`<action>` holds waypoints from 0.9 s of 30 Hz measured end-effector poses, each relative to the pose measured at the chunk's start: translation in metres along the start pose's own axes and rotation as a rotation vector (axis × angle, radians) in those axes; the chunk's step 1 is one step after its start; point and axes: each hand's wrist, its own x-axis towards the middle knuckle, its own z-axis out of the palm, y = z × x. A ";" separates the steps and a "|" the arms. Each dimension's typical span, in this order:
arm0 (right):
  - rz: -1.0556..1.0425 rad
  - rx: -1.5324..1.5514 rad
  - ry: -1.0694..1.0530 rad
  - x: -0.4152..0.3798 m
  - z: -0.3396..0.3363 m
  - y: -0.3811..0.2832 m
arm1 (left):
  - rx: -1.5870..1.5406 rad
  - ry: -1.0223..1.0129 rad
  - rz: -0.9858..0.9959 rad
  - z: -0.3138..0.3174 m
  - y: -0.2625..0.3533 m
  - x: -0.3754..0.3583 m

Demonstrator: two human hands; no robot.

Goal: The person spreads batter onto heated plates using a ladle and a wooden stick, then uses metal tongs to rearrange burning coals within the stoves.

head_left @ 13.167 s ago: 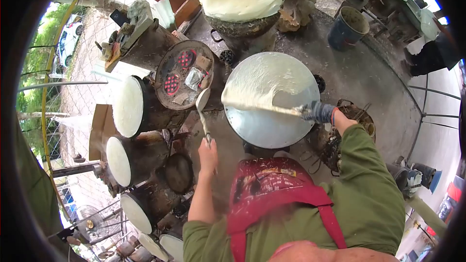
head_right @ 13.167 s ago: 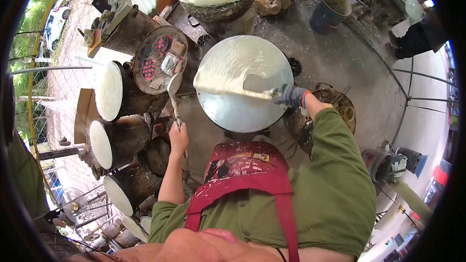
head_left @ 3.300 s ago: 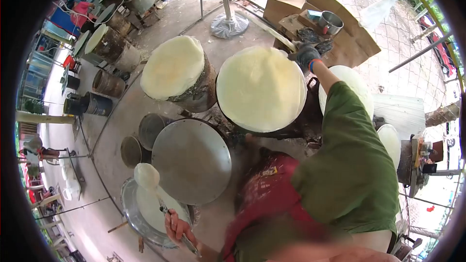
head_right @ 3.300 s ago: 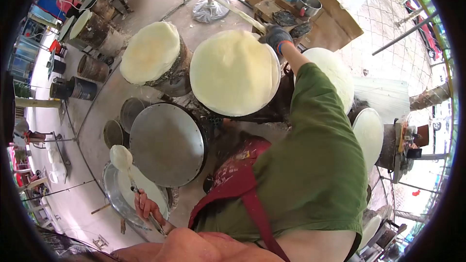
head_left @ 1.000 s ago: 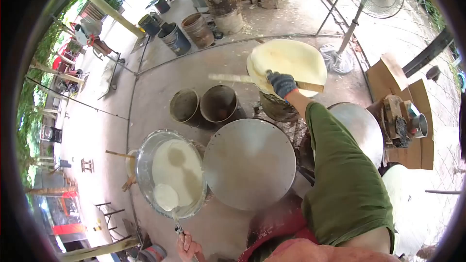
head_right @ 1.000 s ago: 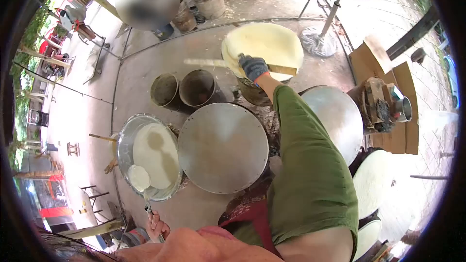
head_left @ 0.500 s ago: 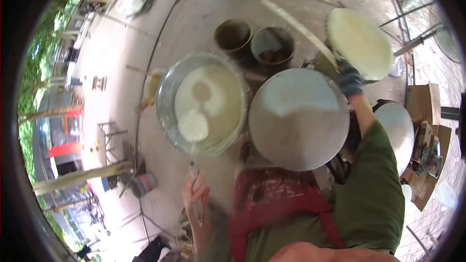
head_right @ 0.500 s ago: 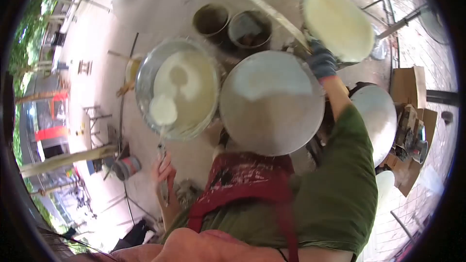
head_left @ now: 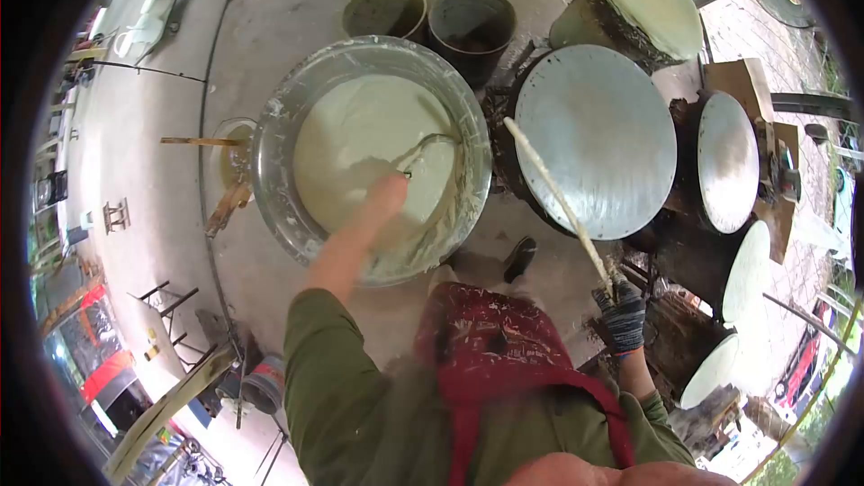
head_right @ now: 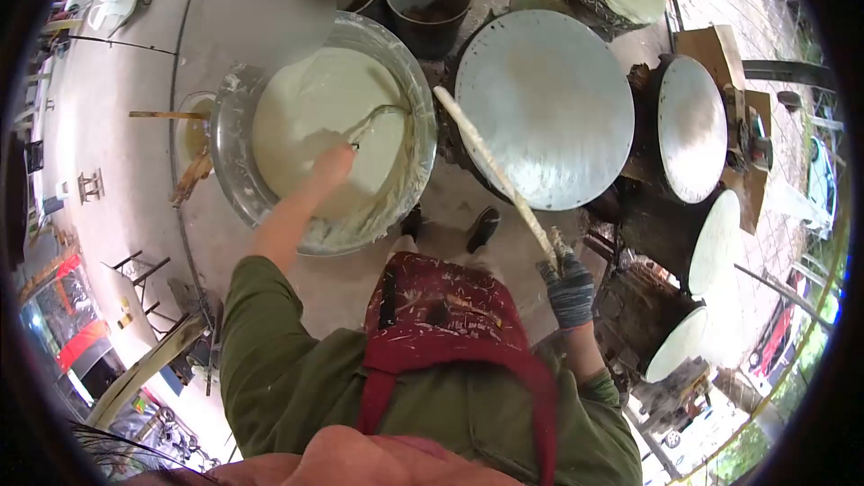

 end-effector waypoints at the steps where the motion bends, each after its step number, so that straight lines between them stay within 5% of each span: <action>1: 0.003 -0.038 -0.018 -0.009 0.005 0.002 | 0.039 -0.061 -0.002 0.007 -0.010 0.003; 4: 0.004 -0.095 -0.066 -0.036 0.025 0.014 | -0.052 -0.236 0.050 0.025 -0.019 -0.043; 8: -0.108 -0.085 -0.165 -0.072 0.063 0.039 | -1.223 -0.561 -0.423 0.063 -0.013 -0.146; 10: -0.042 -0.045 -0.276 -0.096 0.092 0.059 | -1.578 -0.561 -0.503 0.085 0.012 -0.186; 12: 0.060 -0.085 -0.496 -0.114 0.101 0.056 | -1.763 -0.354 -0.519 0.083 0.069 -0.221; 13: -0.054 -0.079 -0.503 -0.126 0.109 0.070 | -1.850 -0.246 -0.515 0.084 0.092 -0.235; 16: -0.506 -0.105 -0.420 -0.158 0.114 0.095 | -2.504 -0.399 -0.106 0.097 0.128 -0.262; 19: -0.289 0.052 -0.453 -0.170 0.081 0.084 | -2.542 -0.411 0.094 0.052 0.154 -0.303; 22: -0.361 0.129 -0.151 -0.180 0.041 0.057 | -2.569 -0.231 0.134 -0.021 0.166 -0.345; 25: -0.397 0.479 0.090 -0.181 0.032 0.058 | -2.312 -0.101 0.520 -0.056 0.154 -0.346; 26: -0.257 0.723 0.051 -0.180 0.027 0.049 | -2.176 -0.082 0.656 -0.063 0.143 -0.340; 27: -0.182 0.857 0.048 -0.172 0.031 0.047 | -2.293 -0.115 0.609 -0.074 0.130 -0.330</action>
